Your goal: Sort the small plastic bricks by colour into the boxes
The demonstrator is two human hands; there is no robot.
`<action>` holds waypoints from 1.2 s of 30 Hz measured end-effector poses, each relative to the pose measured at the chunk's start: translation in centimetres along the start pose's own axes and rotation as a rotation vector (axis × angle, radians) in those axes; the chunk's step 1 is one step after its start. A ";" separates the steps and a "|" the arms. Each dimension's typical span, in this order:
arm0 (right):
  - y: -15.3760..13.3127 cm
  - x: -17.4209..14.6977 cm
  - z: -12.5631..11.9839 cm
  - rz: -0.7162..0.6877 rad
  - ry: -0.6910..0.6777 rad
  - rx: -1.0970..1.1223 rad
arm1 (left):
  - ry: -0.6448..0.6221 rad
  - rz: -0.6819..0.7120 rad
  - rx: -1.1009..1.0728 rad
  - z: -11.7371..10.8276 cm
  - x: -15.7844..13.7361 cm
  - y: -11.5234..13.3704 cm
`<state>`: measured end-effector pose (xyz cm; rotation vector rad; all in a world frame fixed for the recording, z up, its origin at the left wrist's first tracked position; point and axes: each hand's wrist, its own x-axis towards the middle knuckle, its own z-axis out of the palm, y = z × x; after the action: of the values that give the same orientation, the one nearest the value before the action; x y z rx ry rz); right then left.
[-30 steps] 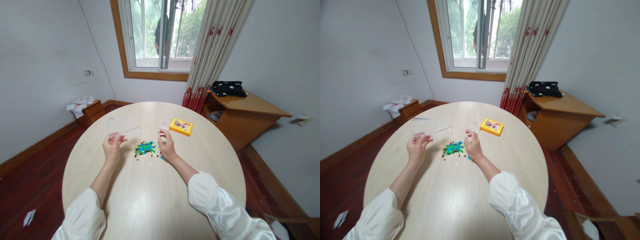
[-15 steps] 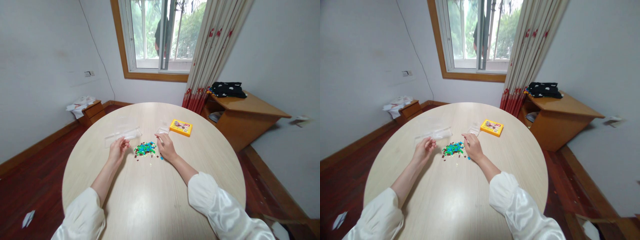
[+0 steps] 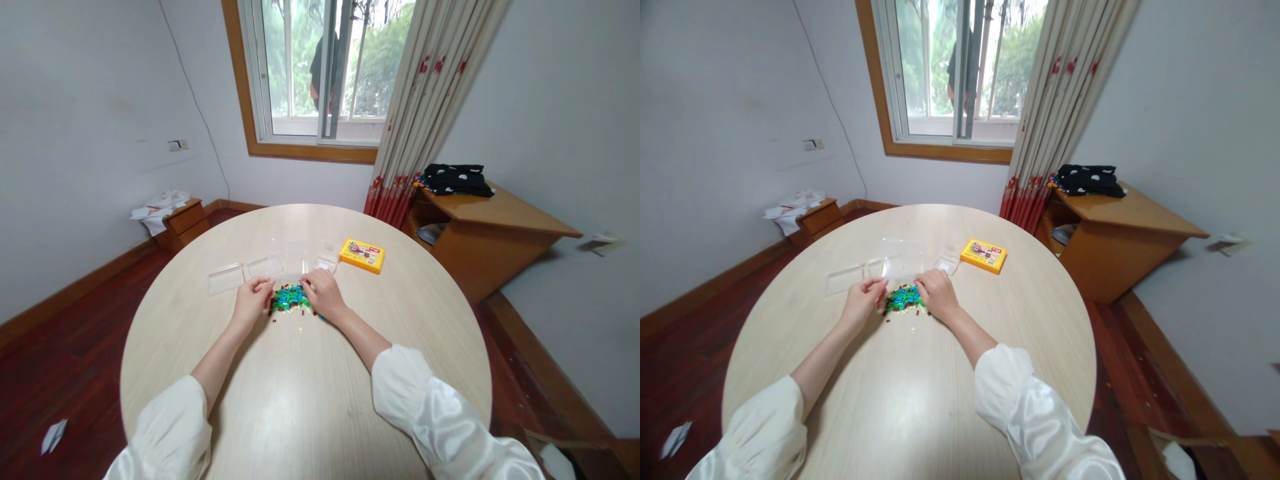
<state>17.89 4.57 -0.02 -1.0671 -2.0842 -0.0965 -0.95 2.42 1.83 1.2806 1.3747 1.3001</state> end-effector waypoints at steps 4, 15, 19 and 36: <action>1.6 0.2 0.0 0.122 0.045 -0.067 | 0.213 0.356 0.685 -2.3 1.7 -1.3; 3.9 0.7 0.9 0.192 -0.013 -0.224 | 0.129 0.176 1.251 -4.7 2.9 -2.3; 4.1 1.0 1.4 0.214 -0.080 -0.222 | 0.139 0.147 1.263 -5.1 2.9 -2.1; 2.6 1.2 0.6 0.221 -0.271 -0.099 | 0.152 0.227 1.205 -4.7 2.7 -2.3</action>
<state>18.93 7.24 -0.33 -1.4307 -2.2006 0.0580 -6.23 4.56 0.35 2.1704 2.3075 0.6241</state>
